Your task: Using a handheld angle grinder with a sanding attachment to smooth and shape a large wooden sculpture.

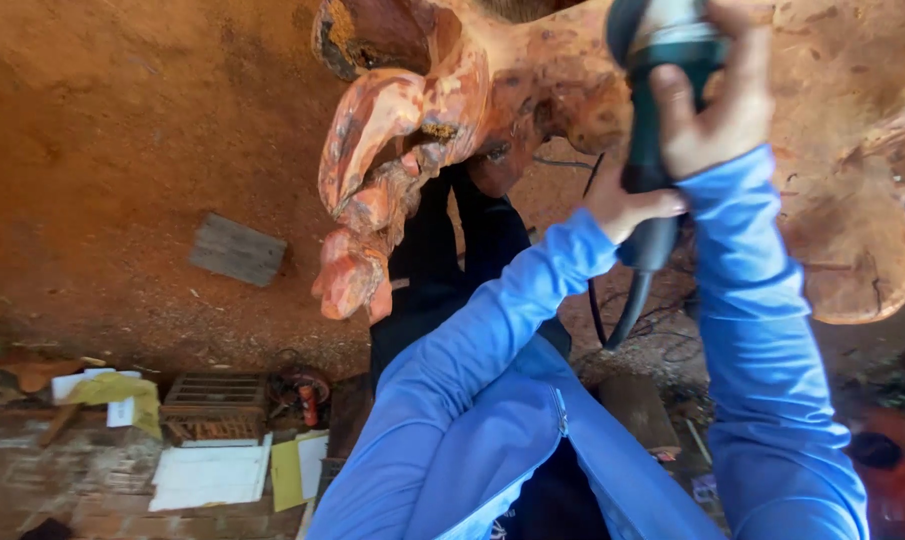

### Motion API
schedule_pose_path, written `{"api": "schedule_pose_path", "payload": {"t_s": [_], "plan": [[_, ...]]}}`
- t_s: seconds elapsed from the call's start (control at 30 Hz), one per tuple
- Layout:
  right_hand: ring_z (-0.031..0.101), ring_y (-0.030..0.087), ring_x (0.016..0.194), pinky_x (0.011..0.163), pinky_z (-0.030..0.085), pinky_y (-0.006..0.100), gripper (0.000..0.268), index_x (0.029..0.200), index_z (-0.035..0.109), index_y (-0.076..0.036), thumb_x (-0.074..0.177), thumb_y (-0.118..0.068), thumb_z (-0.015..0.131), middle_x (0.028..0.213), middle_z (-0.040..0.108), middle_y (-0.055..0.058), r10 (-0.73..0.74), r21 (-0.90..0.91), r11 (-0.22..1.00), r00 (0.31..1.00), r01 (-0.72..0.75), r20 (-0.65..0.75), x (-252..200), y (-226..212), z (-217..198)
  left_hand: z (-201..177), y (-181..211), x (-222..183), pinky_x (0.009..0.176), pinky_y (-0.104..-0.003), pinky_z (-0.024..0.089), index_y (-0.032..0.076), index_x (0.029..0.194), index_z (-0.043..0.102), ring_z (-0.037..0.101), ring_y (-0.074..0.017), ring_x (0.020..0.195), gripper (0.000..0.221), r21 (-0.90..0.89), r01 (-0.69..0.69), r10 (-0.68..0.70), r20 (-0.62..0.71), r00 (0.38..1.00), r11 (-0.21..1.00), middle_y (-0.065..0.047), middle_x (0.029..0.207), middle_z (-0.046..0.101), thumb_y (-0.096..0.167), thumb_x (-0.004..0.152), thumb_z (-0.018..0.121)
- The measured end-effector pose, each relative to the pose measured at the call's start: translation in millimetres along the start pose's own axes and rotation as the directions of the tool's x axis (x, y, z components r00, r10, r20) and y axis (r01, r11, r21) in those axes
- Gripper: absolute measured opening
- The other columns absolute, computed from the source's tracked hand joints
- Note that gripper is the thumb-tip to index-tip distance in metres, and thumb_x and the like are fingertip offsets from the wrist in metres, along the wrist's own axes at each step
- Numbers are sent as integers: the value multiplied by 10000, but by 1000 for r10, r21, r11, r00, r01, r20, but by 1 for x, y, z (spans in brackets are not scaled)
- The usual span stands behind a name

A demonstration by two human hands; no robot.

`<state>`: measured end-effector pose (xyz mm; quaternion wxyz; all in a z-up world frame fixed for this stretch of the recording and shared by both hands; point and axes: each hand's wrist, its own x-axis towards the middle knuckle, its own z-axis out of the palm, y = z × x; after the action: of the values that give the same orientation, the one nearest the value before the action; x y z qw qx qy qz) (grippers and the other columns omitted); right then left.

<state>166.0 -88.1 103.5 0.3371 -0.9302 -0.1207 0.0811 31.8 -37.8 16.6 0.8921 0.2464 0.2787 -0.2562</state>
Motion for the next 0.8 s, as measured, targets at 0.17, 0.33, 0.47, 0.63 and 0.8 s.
{"api": "schedule_pose_path", "payload": {"t_s": [0.17, 0.33, 0.47, 0.63, 0.8], "plan": [[516, 244, 965, 818, 423, 338, 462, 1434, 402, -3, 1113, -240, 634, 1164, 540, 195, 76, 296, 952, 996, -83, 36, 1, 6, 15, 12, 52, -6, 642, -383, 524, 93, 787, 718, 687, -237, 728, 514, 557, 32, 98, -202, 974, 830, -104, 751, 712, 491, 472, 800], [554, 296, 1248, 1055, 450, 378, 506, 1452, 418, -16, 1068, -263, 635, 1418, 535, 203, 38, 319, 945, 993, -72, 113, -1, -8, 65, -11, 69, -34, 734, -380, 587, 55, 993, 764, 728, -248, 864, 575, 354, 315, -137, -446, 884, 881, -128, 918, 770, 357, 508, 831], [640, 258, 1058, 899, 540, 364, 415, 1363, 468, -75, 1033, -275, 621, 1233, 615, 174, 237, 283, 910, 941, -302, 240, 0, 1, 79, -25, 67, -28, 720, -385, 578, 68, 963, 746, 720, -248, 838, 462, 205, 267, -156, -437, 886, 942, -113, 896, 761, 256, 555, 854], [665, 309, 932, 781, 513, 444, 392, 1289, 529, -186, 957, -324, 684, 1164, 690, 102, 354, -43, 935, 917, -353, 184, 18, 7, 83, -34, 61, -5, 593, -462, 623, 6, 926, 769, 728, -330, 658, 375, -72, 198, -210, -237, 949, 977, -173, 801, 751, 184, 611, 863], [619, 255, 979, 799, 526, 382, 397, 1314, 543, -97, 997, -319, 631, 1127, 639, 147, 250, 161, 942, 935, -295, 253, 27, 22, 87, -14, 77, 1, 700, -398, 591, 5, 1023, 733, 702, -262, 814, 515, 16, 234, -196, -490, 849, 972, -133, 930, 743, 201, 561, 852]]}}
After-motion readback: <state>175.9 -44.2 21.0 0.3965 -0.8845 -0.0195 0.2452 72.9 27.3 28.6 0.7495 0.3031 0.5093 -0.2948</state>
